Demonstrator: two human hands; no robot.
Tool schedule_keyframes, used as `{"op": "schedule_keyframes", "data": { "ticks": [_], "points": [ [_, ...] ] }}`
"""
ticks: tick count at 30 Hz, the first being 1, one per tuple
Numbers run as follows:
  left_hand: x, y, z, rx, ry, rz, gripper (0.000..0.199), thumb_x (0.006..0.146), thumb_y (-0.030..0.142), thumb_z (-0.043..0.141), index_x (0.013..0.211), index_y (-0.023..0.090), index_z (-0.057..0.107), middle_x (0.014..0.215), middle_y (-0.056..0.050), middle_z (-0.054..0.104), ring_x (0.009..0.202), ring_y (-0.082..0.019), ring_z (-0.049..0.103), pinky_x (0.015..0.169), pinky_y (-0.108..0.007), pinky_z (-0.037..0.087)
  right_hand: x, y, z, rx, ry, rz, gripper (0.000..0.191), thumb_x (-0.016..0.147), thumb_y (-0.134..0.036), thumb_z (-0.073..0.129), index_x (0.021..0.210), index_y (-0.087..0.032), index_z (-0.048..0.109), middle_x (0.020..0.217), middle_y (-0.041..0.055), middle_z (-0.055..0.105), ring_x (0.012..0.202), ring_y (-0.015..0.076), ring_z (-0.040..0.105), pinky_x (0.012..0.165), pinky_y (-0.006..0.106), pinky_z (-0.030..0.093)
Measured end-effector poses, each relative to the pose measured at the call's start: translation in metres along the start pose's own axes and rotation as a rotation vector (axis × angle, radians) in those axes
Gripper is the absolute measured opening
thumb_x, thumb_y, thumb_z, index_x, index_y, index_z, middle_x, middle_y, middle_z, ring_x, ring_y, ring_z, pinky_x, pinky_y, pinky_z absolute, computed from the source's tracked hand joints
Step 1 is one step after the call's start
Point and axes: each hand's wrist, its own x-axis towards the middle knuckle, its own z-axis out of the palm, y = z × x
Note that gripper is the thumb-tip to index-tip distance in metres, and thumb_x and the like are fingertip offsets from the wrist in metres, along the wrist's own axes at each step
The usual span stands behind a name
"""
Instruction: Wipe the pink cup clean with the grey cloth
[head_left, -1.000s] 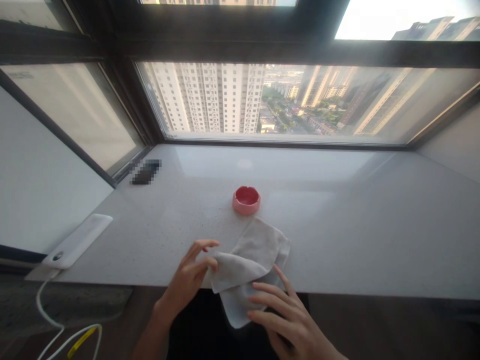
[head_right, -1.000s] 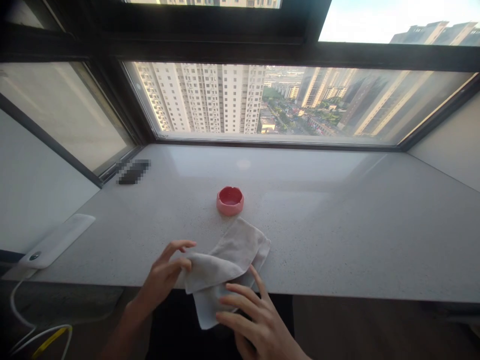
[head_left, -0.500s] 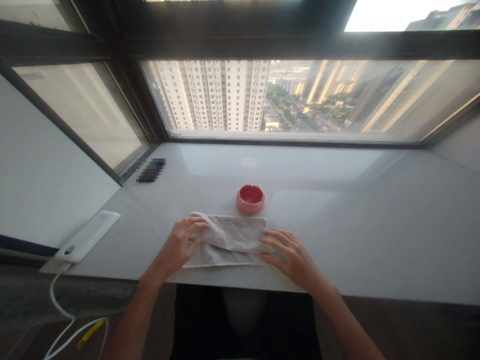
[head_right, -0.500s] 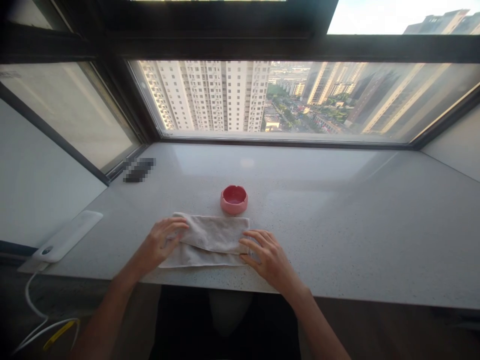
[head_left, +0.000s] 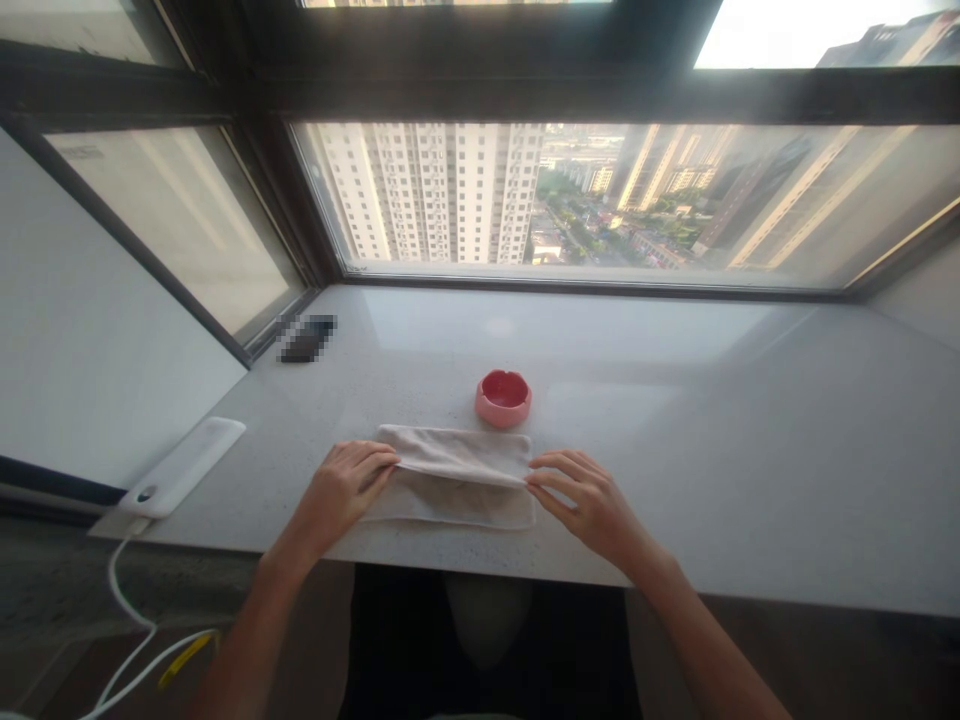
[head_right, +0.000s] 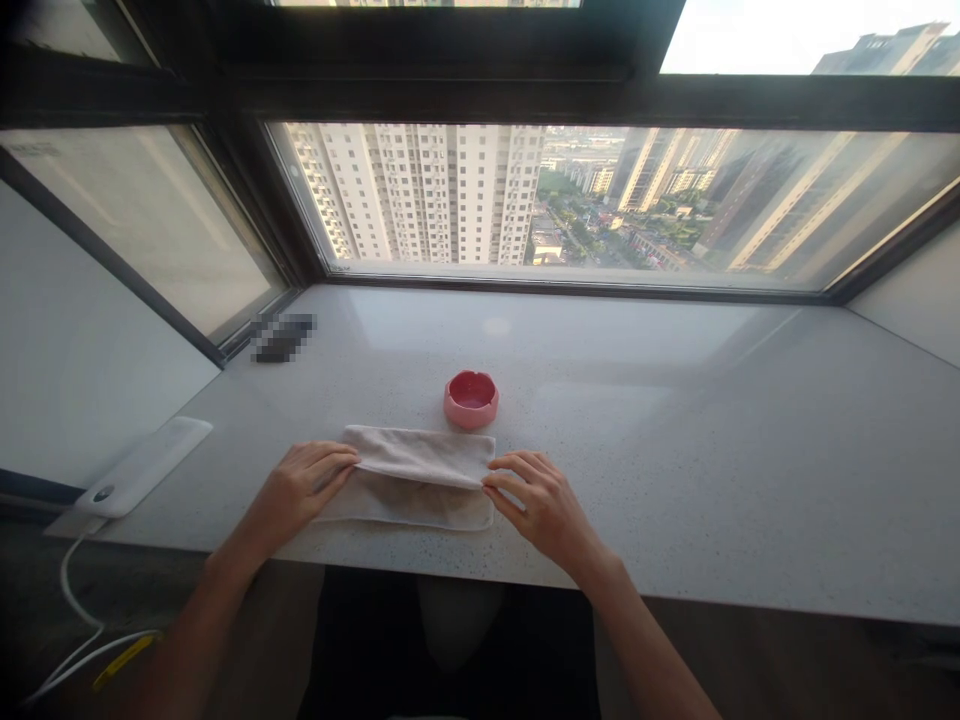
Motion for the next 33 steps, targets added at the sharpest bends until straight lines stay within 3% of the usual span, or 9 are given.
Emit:
{"op": "schedule_keyframes", "data": {
  "ticks": [5, 10, 13, 16, 18, 23, 27, 31, 33],
  "points": [
    [-0.025, 0.016, -0.012, 0.085, 0.13, 0.138, 0.022, 0.109, 0.022, 0.062, 0.124, 0.026, 0.077, 0.121, -0.006, 0.083, 0.117, -0.023, 0.077, 0.105, -0.039, 0.056, -0.016, -0.008, -0.006, 0.024, 0.004, -0.026, 0.015, 0.108, -0.027, 0.069, 0.114, -0.03, 0.083, 0.118, 0.0074, 0.083, 0.108, 0.0262, 0.078, 0.094, 0.046, 0.065],
    [-0.06, 0.023, 0.004, 0.129, 0.086, 0.162, 0.029, 0.108, 0.016, 0.062, 0.13, 0.028, 0.076, 0.126, -0.004, 0.082, 0.121, -0.023, 0.075, 0.108, -0.038, 0.056, -0.036, -0.014, -0.003, -0.05, -0.074, -0.032, 0.018, 0.108, -0.029, 0.069, 0.117, -0.031, 0.084, 0.125, 0.0079, 0.083, 0.114, 0.0295, 0.078, 0.094, 0.05, 0.068],
    [-0.072, 0.02, 0.012, 0.122, 0.036, 0.109, 0.029, 0.109, 0.023, 0.061, 0.134, 0.029, 0.076, 0.134, -0.006, 0.08, 0.128, -0.025, 0.073, 0.11, -0.04, 0.056, -0.039, -0.022, 0.001, -0.082, -0.092, 0.005, 0.02, 0.106, -0.029, 0.071, 0.122, -0.031, 0.083, 0.132, 0.0089, 0.081, 0.122, 0.0331, 0.076, 0.098, 0.056, 0.067],
    [-0.078, 0.015, 0.01, 0.09, 0.028, 0.039, 0.033, 0.109, 0.041, 0.064, 0.138, 0.027, 0.073, 0.14, -0.009, 0.077, 0.132, -0.028, 0.071, 0.111, -0.042, 0.058, -0.037, -0.037, 0.007, -0.078, -0.014, 0.062, 0.027, 0.105, -0.027, 0.072, 0.129, -0.031, 0.08, 0.134, 0.0096, 0.08, 0.126, 0.0355, 0.074, 0.102, 0.06, 0.066],
    [-0.078, 0.012, 0.008, 0.082, 0.046, 0.02, 0.032, 0.11, 0.046, 0.063, 0.131, 0.027, 0.076, 0.137, -0.008, 0.078, 0.127, -0.026, 0.073, 0.108, -0.04, 0.059, -0.035, -0.053, 0.016, -0.043, 0.057, 0.079, 0.033, 0.105, -0.022, 0.068, 0.135, -0.031, 0.078, 0.131, 0.0092, 0.081, 0.125, 0.0345, 0.075, 0.102, 0.059, 0.067],
    [-0.068, 0.015, 0.007, 0.076, 0.024, 0.042, 0.023, 0.114, 0.031, 0.056, 0.11, 0.025, 0.078, 0.118, -0.004, 0.081, 0.106, -0.021, 0.075, 0.097, -0.034, 0.057, -0.031, -0.102, 0.049, 0.073, 0.075, 0.054, 0.056, 0.104, -0.011, 0.059, 0.156, -0.031, 0.062, 0.138, 0.0084, 0.079, 0.133, 0.0331, 0.073, 0.108, 0.057, 0.066],
    [-0.065, 0.038, 0.003, 0.039, 0.0, 0.027, 0.017, 0.111, 0.027, 0.058, 0.108, 0.024, 0.075, 0.129, -0.006, 0.08, 0.121, -0.024, 0.072, 0.106, -0.038, 0.055, -0.023, -0.134, 0.08, 0.07, 0.008, 0.028, 0.065, 0.101, -0.01, 0.057, 0.164, -0.025, 0.052, 0.152, 0.0113, 0.071, 0.146, 0.0345, 0.064, 0.117, 0.058, 0.059],
    [-0.073, 0.066, -0.005, -0.015, -0.121, 0.077, 0.014, 0.106, 0.027, 0.065, 0.116, 0.027, 0.074, 0.142, -0.007, 0.076, 0.135, -0.026, 0.068, 0.115, -0.039, 0.053, -0.013, -0.149, 0.11, 0.072, 0.051, 0.006, 0.053, 0.097, -0.018, 0.07, 0.15, -0.023, 0.063, 0.135, 0.0121, 0.078, 0.129, 0.0356, 0.072, 0.111, 0.059, 0.061],
    [-0.08, 0.071, -0.004, -0.032, -0.19, 0.122, 0.028, 0.1, 0.04, 0.076, 0.125, 0.028, 0.073, 0.147, -0.008, 0.074, 0.139, -0.029, 0.066, 0.119, -0.043, 0.052, -0.013, -0.15, 0.121, 0.099, 0.137, 0.063, 0.034, 0.097, -0.02, 0.071, 0.131, -0.026, 0.07, 0.116, 0.0095, 0.081, 0.112, 0.0332, 0.075, 0.102, 0.057, 0.063]
  ]
}}
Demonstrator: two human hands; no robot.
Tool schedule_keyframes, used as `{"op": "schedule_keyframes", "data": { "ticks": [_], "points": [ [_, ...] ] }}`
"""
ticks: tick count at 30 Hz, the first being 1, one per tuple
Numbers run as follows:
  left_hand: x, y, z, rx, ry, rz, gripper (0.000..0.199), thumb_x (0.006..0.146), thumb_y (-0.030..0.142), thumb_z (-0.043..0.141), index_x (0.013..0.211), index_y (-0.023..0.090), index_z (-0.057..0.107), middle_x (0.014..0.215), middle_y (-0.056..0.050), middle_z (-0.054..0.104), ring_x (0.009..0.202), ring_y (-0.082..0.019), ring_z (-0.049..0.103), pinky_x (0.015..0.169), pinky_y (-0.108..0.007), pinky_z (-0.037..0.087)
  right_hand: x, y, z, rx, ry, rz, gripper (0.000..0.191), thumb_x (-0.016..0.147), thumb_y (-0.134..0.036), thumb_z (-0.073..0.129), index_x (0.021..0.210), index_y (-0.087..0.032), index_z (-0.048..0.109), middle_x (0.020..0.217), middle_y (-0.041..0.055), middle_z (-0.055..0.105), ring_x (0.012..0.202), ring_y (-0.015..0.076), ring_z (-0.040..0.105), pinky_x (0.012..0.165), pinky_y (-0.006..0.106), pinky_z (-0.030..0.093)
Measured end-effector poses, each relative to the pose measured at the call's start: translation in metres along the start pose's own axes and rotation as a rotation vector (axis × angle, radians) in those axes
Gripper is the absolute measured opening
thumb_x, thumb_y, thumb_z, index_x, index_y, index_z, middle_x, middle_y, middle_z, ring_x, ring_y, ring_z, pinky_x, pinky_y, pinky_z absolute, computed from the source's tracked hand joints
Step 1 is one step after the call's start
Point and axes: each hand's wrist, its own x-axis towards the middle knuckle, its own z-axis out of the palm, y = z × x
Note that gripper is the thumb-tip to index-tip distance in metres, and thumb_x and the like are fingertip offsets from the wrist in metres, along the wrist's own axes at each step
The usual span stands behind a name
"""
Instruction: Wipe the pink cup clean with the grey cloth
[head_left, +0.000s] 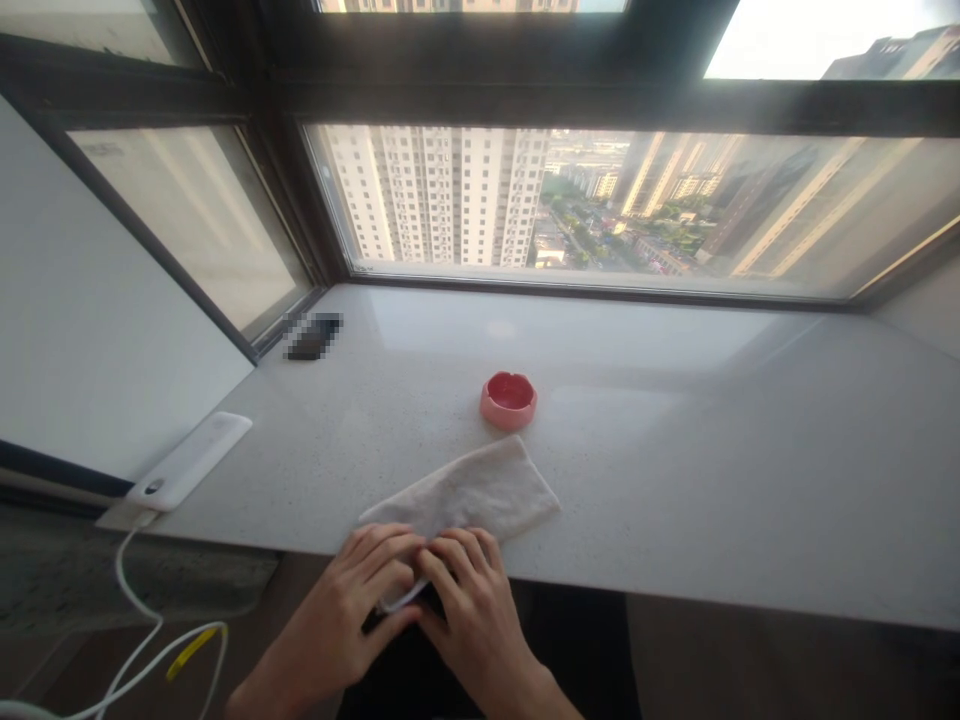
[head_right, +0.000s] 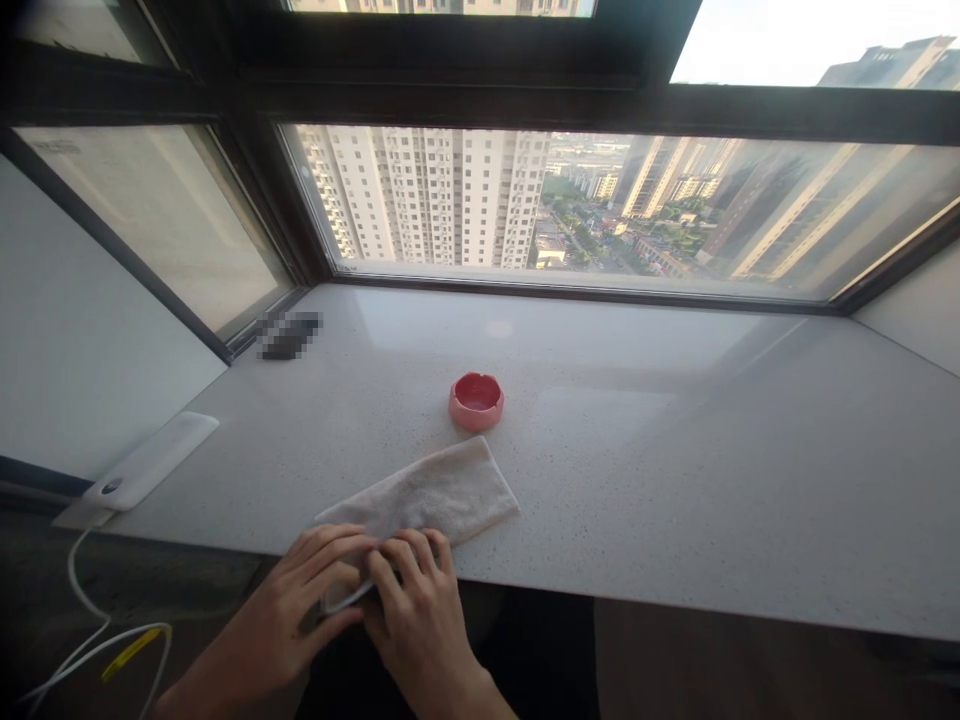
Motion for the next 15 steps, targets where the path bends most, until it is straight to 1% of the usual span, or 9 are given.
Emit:
{"op": "schedule_keyframes", "data": {
  "ticks": [2, 3, 6, 8, 10, 11, 12, 13, 15],
  "points": [
    [-0.008, -0.003, 0.005, 0.021, 0.0, 0.013, 0.049, 0.093, 0.052, 0.083, 0.134, 0.027, 0.071, 0.152, -0.01, 0.071, 0.144, -0.033, 0.063, 0.124, -0.049, 0.049, -0.004, 0.001, 0.002, 0.045, 0.085, 0.044, 0.02, 0.097, -0.015, 0.068, 0.112, -0.028, 0.071, 0.101, 0.0062, 0.079, 0.101, 0.0301, 0.075, 0.098, 0.054, 0.063],
    [-0.011, -0.006, 0.008, 0.038, 0.03, 0.002, 0.05, 0.094, 0.052, 0.083, 0.136, 0.027, 0.07, 0.154, -0.01, 0.07, 0.146, -0.033, 0.062, 0.125, -0.051, 0.047, -0.006, 0.002, 0.0, 0.069, 0.113, 0.056, 0.018, 0.097, -0.013, 0.067, 0.106, -0.028, 0.069, 0.097, 0.0049, 0.078, 0.099, 0.0288, 0.075, 0.099, 0.052, 0.062],
    [-0.016, -0.016, 0.013, -0.014, 0.15, -0.045, 0.016, 0.106, 0.034, 0.07, 0.121, 0.029, 0.074, 0.148, -0.005, 0.075, 0.144, -0.027, 0.064, 0.127, -0.046, 0.045, -0.012, 0.002, -0.016, 0.15, 0.159, 0.091, 0.017, 0.098, -0.012, 0.066, 0.104, -0.028, 0.067, 0.091, 0.0019, 0.078, 0.094, 0.0259, 0.078, 0.106, 0.05, 0.06],
    [-0.009, -0.015, 0.012, -0.192, 0.205, -0.083, 0.008, 0.107, 0.03, 0.067, 0.105, 0.027, 0.075, 0.14, -0.004, 0.079, 0.14, -0.025, 0.067, 0.123, -0.042, 0.048, -0.014, 0.002, -0.031, 0.221, 0.175, 0.14, 0.016, 0.101, -0.014, 0.064, 0.106, -0.028, 0.068, 0.091, 0.0007, 0.079, 0.091, 0.024, 0.079, 0.106, 0.045, 0.061],
    [0.011, -0.007, 0.009, -0.443, 0.241, -0.134, 0.015, 0.106, 0.037, 0.07, 0.099, 0.025, 0.074, 0.128, -0.008, 0.082, 0.131, -0.026, 0.072, 0.114, -0.039, 0.055, -0.013, 0.002, -0.046, 0.298, 0.177, 0.235, 0.011, 0.105, -0.019, 0.062, 0.104, -0.028, 0.07, 0.092, 0.0004, 0.08, 0.086, 0.0216, 0.079, 0.092, 0.036, 0.064],
    [0.026, -0.001, 0.008, -0.567, 0.254, -0.178, 0.019, 0.105, 0.041, 0.071, 0.098, 0.023, 0.074, 0.118, -0.008, 0.084, 0.122, -0.027, 0.075, 0.107, -0.037, 0.058, -0.011, 0.004, -0.054, 0.32, 0.178, 0.295, 0.01, 0.107, -0.023, 0.062, 0.102, -0.027, 0.07, 0.092, 0.0006, 0.079, 0.083, 0.0207, 0.078, 0.083, 0.031, 0.063],
    [0.043, 0.005, 0.006, -0.666, 0.257, -0.221, 0.022, 0.105, 0.043, 0.07, 0.1, 0.023, 0.075, 0.105, -0.007, 0.084, 0.106, -0.024, 0.078, 0.097, -0.034, 0.061, -0.01, 0.006, -0.06, 0.322, 0.189, 0.354, 0.013, 0.108, -0.027, 0.062, 0.097, -0.026, 0.069, 0.09, 0.0009, 0.078, 0.08, 0.02, 0.076, 0.075, 0.028, 0.061],
    [0.062, 0.01, 0.006, -0.717, 0.206, -0.317, 0.022, 0.106, 0.042, 0.068, 0.104, 0.022, 0.077, 0.1, -0.004, 0.083, 0.094, -0.021, 0.078, 0.087, -0.03, 0.061, -0.008, 0.011, -0.066, 0.3, 0.213, 0.407, 0.019, 0.109, -0.031, 0.062, 0.092, -0.025, 0.068, 0.086, 0.0009, 0.075, 0.077, 0.0195, 0.073, 0.069, 0.027, 0.058],
    [0.103, 0.016, 0.009, -0.735, 0.18, -0.393, 0.024, 0.104, 0.045, 0.07, 0.103, 0.022, 0.077, 0.092, -0.001, 0.08, 0.084, -0.018, 0.073, 0.073, -0.025, 0.056, -0.004, 0.024, -0.075, 0.197, 0.292, 0.474, 0.03, 0.109, -0.038, 0.063, 0.082, -0.025, 0.063, 0.077, -0.0002, 0.067, 0.07, 0.0184, 0.065, 0.063, 0.027, 0.052]
  ]
}}
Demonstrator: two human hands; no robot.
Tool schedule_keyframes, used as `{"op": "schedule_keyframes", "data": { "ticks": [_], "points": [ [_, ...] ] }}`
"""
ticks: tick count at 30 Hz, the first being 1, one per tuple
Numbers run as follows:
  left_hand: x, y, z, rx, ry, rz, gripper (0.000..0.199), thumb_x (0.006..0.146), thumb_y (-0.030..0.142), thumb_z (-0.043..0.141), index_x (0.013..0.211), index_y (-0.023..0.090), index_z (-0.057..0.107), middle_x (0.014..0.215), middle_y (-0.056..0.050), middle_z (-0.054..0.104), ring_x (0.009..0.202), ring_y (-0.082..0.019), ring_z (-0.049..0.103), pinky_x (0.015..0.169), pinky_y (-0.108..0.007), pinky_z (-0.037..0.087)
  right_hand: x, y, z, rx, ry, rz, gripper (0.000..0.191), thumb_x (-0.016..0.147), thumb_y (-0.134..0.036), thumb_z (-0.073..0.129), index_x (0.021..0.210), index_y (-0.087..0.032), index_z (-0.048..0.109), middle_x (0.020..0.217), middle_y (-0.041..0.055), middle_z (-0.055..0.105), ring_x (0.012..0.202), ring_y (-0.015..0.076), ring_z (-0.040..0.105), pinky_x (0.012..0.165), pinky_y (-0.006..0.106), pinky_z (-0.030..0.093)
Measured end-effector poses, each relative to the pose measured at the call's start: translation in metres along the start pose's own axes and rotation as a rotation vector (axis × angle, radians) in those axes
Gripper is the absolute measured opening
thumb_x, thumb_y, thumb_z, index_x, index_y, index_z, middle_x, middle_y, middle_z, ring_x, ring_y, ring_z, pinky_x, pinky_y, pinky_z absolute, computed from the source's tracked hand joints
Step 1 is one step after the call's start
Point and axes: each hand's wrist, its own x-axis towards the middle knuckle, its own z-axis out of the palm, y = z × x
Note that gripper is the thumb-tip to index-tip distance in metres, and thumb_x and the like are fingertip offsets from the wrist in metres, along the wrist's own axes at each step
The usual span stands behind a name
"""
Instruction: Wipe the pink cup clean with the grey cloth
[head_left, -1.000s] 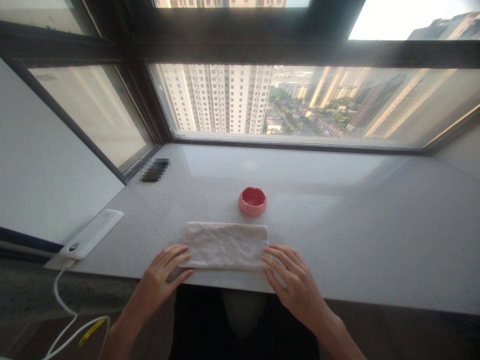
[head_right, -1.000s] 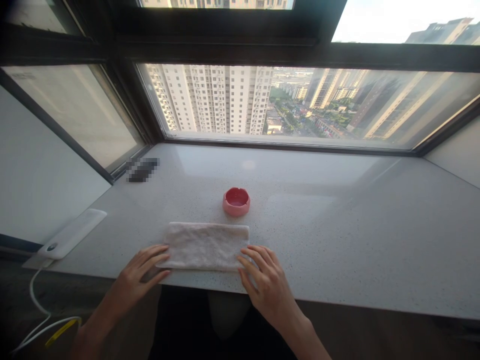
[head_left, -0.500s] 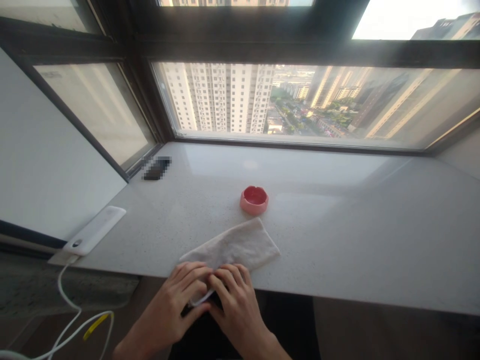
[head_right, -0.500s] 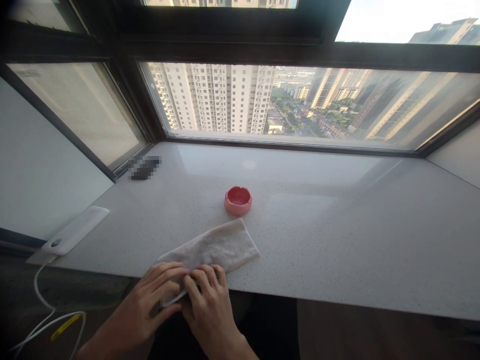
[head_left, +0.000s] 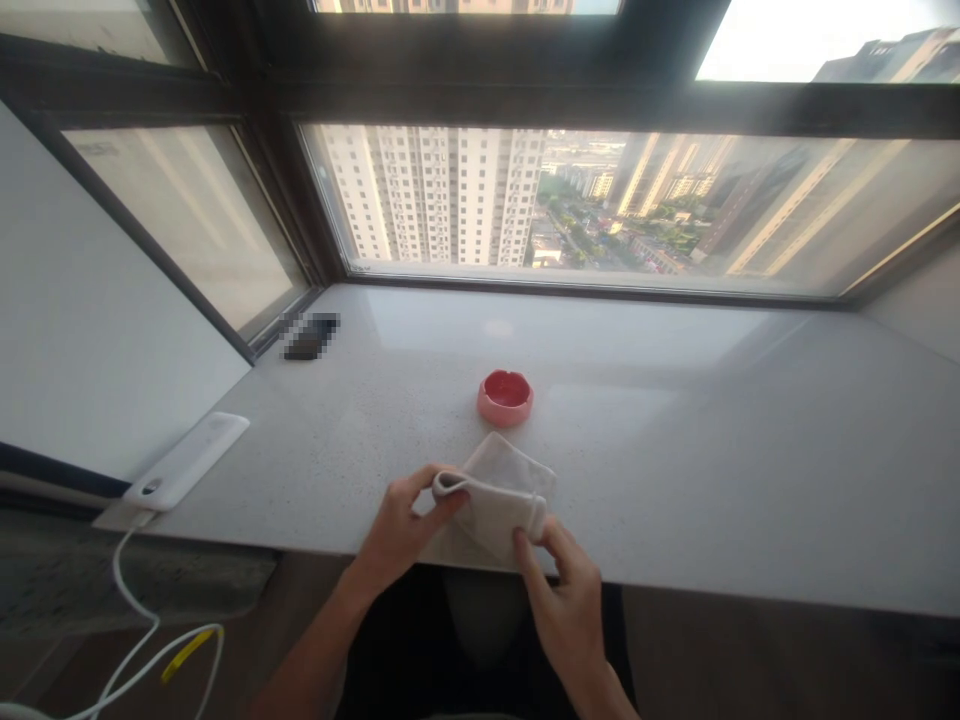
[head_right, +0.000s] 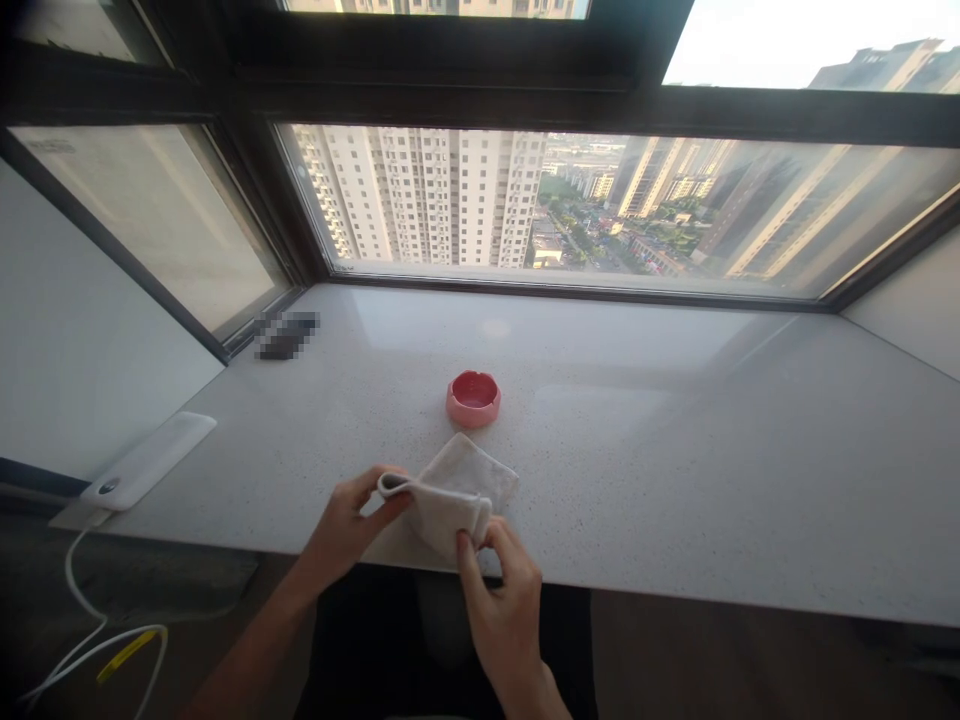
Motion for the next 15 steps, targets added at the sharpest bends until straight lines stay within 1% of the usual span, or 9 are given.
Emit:
{"op": "schedule_keyframes", "data": {
  "ticks": [2, 3, 5, 7, 9, 11, 12, 13, 15],
  "points": [
    [0.035, 0.004, 0.018, 0.037, -0.008, -0.007, 0.027, 0.104, 0.048, 0.069, 0.103, 0.021, 0.076, 0.087, 0.0, 0.077, 0.081, -0.018, 0.071, 0.067, -0.024, 0.051, 0.012, 0.015, -0.006, -0.111, 0.1, 0.012, 0.038, 0.107, -0.044, 0.065, 0.076, -0.025, 0.058, 0.073, -0.0005, 0.061, 0.065, 0.0182, 0.058, 0.061, 0.029, 0.047],
    [0.05, 0.002, 0.026, 0.066, -0.041, -0.013, 0.027, 0.105, 0.047, 0.067, 0.104, 0.022, 0.076, 0.087, 0.0, 0.077, 0.081, -0.018, 0.072, 0.068, -0.024, 0.051, 0.017, 0.023, -0.008, -0.168, 0.128, 0.012, 0.039, 0.107, -0.047, 0.065, 0.076, -0.026, 0.057, 0.075, 0.0006, 0.062, 0.067, 0.0193, 0.057, 0.063, 0.031, 0.047],
    [0.073, -0.007, 0.041, 0.147, -0.098, -0.037, 0.025, 0.106, 0.045, 0.066, 0.112, 0.022, 0.075, 0.091, -0.001, 0.08, 0.082, -0.02, 0.075, 0.073, -0.027, 0.054, 0.026, 0.042, -0.011, -0.281, 0.137, 0.011, 0.036, 0.107, -0.052, 0.063, 0.082, -0.026, 0.062, 0.087, 0.0057, 0.069, 0.081, 0.0246, 0.062, 0.073, 0.036, 0.051],
    [0.083, -0.016, 0.053, 0.297, -0.107, -0.042, 0.028, 0.106, 0.039, 0.066, 0.127, 0.022, 0.072, 0.101, -0.005, 0.082, 0.088, -0.024, 0.079, 0.081, -0.033, 0.059, 0.032, 0.055, -0.012, -0.404, 0.119, 0.02, 0.035, 0.108, -0.055, 0.058, 0.101, -0.024, 0.071, 0.106, 0.0123, 0.075, 0.1, 0.0314, 0.065, 0.086, 0.043, 0.054],
    [0.082, -0.022, 0.059, 0.456, -0.056, 0.026, 0.037, 0.107, 0.034, 0.063, 0.142, 0.021, 0.065, 0.122, -0.011, 0.08, 0.107, -0.028, 0.079, 0.094, -0.041, 0.062, 0.034, 0.061, -0.011, -0.533, 0.118, 0.035, 0.047, 0.109, -0.057, 0.052, 0.13, -0.019, 0.07, 0.126, 0.0179, 0.074, 0.115, 0.0364, 0.064, 0.095, 0.05, 0.054],
    [0.073, -0.023, 0.061, 0.59, -0.008, 0.168, 0.044, 0.11, 0.031, 0.055, 0.153, 0.021, 0.057, 0.147, -0.015, 0.07, 0.132, -0.031, 0.07, 0.11, -0.049, 0.059, 0.031, 0.059, -0.006, -0.633, 0.139, 0.029, 0.058, 0.111, -0.055, 0.047, 0.152, -0.016, 0.059, 0.144, 0.0211, 0.069, 0.127, 0.0391, 0.061, 0.103, 0.056, 0.053],
    [0.067, -0.023, 0.06, 0.643, -0.02, 0.255, 0.046, 0.112, 0.029, 0.051, 0.157, 0.021, 0.053, 0.157, -0.015, 0.064, 0.144, -0.031, 0.063, 0.118, -0.052, 0.054, 0.029, 0.056, -0.002, -0.666, 0.128, 0.007, 0.06, 0.112, -0.053, 0.045, 0.158, -0.016, 0.055, 0.151, 0.0217, 0.065, 0.134, 0.04, 0.059, 0.107, 0.058, 0.051],
    [0.061, -0.023, 0.06, 0.689, -0.064, 0.341, 0.048, 0.113, 0.028, 0.047, 0.161, 0.022, 0.05, 0.164, -0.015, 0.058, 0.153, -0.031, 0.055, 0.125, -0.052, 0.049, 0.025, 0.053, 0.002, -0.691, 0.089, -0.028, 0.059, 0.113, -0.05, 0.043, 0.161, -0.017, 0.052, 0.158, 0.0215, 0.061, 0.141, 0.0403, 0.056, 0.111, 0.059, 0.049],
    [0.048, -0.028, 0.061, 0.76, -0.191, 0.466, 0.053, 0.114, 0.028, 0.042, 0.167, 0.022, 0.042, 0.174, -0.012, 0.049, 0.165, -0.027, 0.041, 0.135, -0.051, 0.039, 0.02, 0.051, 0.01, -0.735, -0.062, -0.127, 0.057, 0.115, -0.043, 0.037, 0.166, -0.019, 0.049, 0.169, 0.0195, 0.053, 0.155, 0.04, 0.048, 0.121, 0.065, 0.041]
  ]
}}
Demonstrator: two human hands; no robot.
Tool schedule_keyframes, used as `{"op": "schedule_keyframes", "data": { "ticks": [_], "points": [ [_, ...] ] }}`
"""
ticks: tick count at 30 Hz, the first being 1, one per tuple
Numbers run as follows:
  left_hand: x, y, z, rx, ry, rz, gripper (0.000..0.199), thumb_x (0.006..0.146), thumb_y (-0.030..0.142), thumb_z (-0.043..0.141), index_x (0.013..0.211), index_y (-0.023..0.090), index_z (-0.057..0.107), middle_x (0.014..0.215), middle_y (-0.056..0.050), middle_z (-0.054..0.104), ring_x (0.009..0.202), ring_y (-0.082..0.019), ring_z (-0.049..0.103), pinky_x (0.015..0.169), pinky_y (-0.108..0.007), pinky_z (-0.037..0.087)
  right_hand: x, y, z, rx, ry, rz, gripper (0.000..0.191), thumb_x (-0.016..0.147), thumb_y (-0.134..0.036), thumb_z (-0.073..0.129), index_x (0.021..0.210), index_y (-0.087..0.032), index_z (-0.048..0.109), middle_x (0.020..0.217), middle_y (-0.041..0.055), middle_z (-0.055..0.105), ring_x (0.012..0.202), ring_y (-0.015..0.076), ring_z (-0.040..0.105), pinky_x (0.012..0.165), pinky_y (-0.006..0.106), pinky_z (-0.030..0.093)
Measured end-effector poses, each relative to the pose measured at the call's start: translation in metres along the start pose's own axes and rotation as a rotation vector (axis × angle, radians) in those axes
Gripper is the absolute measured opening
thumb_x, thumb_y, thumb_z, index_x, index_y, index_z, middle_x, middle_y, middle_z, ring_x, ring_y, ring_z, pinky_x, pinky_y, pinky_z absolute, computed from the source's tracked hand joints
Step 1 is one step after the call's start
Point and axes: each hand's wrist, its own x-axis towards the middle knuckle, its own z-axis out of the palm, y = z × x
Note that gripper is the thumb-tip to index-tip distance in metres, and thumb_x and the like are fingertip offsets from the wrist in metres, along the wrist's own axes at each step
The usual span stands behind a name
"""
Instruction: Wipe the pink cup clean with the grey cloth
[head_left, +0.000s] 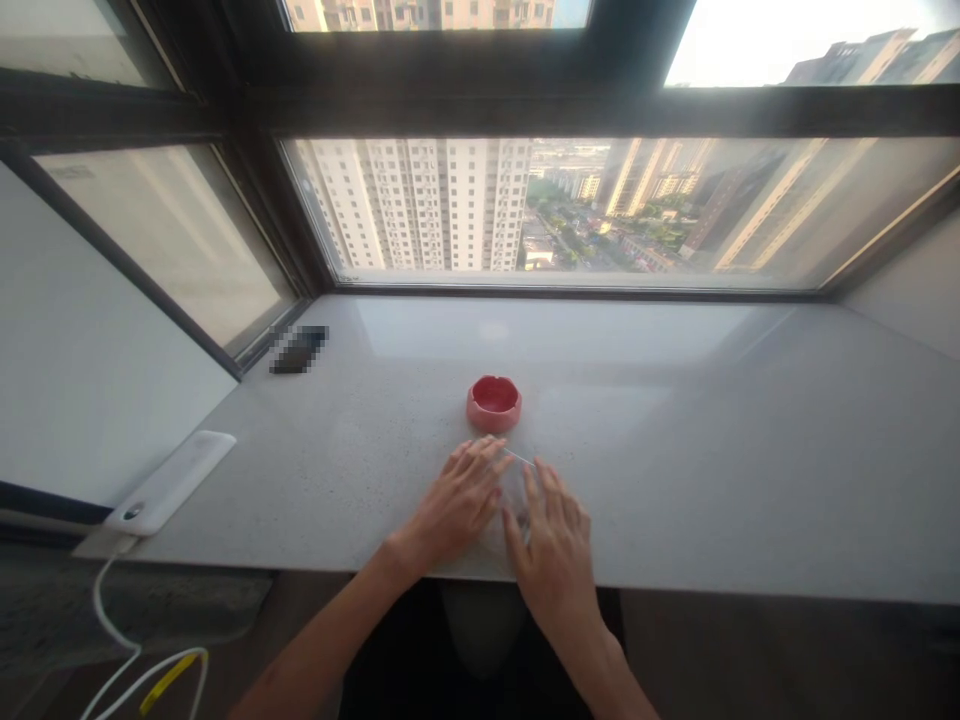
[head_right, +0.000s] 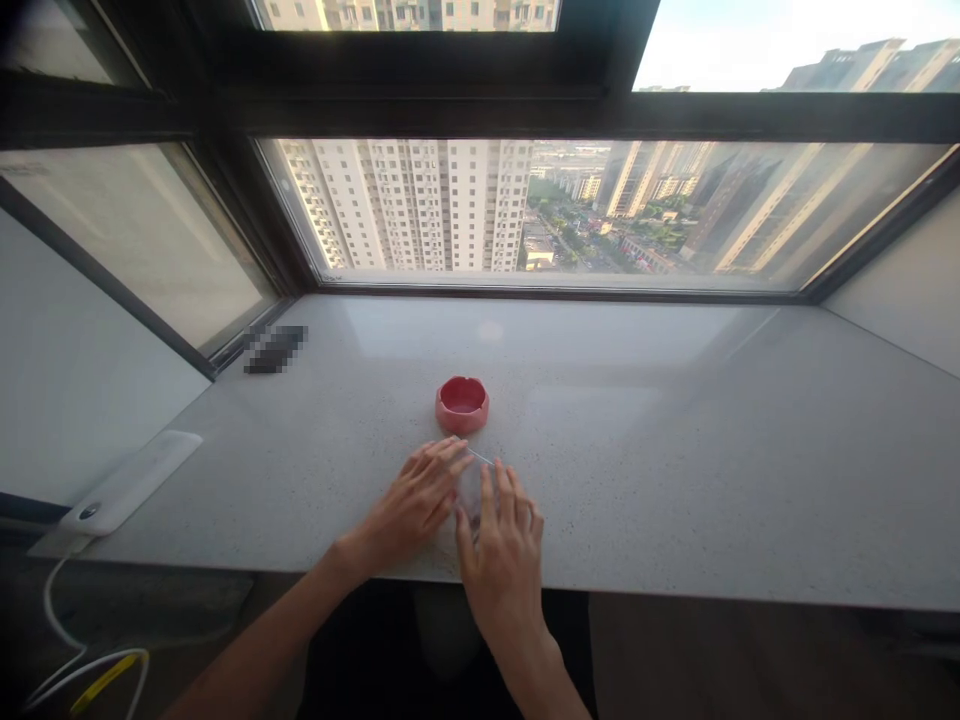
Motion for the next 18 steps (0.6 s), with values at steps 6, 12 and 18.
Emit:
{"op": "schedule_keyframes", "data": {
  "ticks": [6, 12, 18],
  "points": [
    [-0.022, 0.013, 0.034, 0.168, -0.03, -0.192, 0.066, 0.112, 0.024, 0.036, 0.175, 0.009, 0.024, 0.182, -0.018, 0.031, 0.173, -0.032, 0.024, 0.139, -0.061, 0.028, 0.021, 0.022, 0.007, -0.038, -0.365, -0.326, 0.06, 0.118, -0.038, 0.028, 0.176, -0.022, 0.033, 0.182, 0.0115, 0.031, 0.171, 0.0378, 0.024, 0.131, 0.082, 0.011],
    [-0.003, 0.005, 0.012, -0.03, 0.043, -0.309, 0.055, 0.114, 0.032, 0.035, 0.164, 0.014, 0.048, 0.173, -0.015, 0.05, 0.164, -0.027, 0.045, 0.138, -0.054, 0.034, 0.076, 0.049, -0.016, 0.217, -0.446, -0.379, 0.054, 0.117, -0.042, 0.04, 0.17, -0.032, 0.046, 0.173, 0.0099, 0.052, 0.163, 0.0344, 0.043, 0.133, 0.075, 0.025],
    [0.059, -0.087, -0.017, -0.01, 0.203, -0.545, 0.044, 0.109, 0.027, 0.041, 0.143, 0.016, 0.068, 0.147, -0.013, 0.074, 0.14, -0.028, 0.067, 0.132, -0.05, 0.042, 0.145, 0.034, 0.015, 0.382, -0.149, -0.092, 0.098, 0.1, -0.065, 0.068, 0.178, -0.029, 0.022, 0.183, 0.0186, 0.027, 0.166, 0.0418, 0.035, 0.122, 0.064, 0.048]
  ]
}}
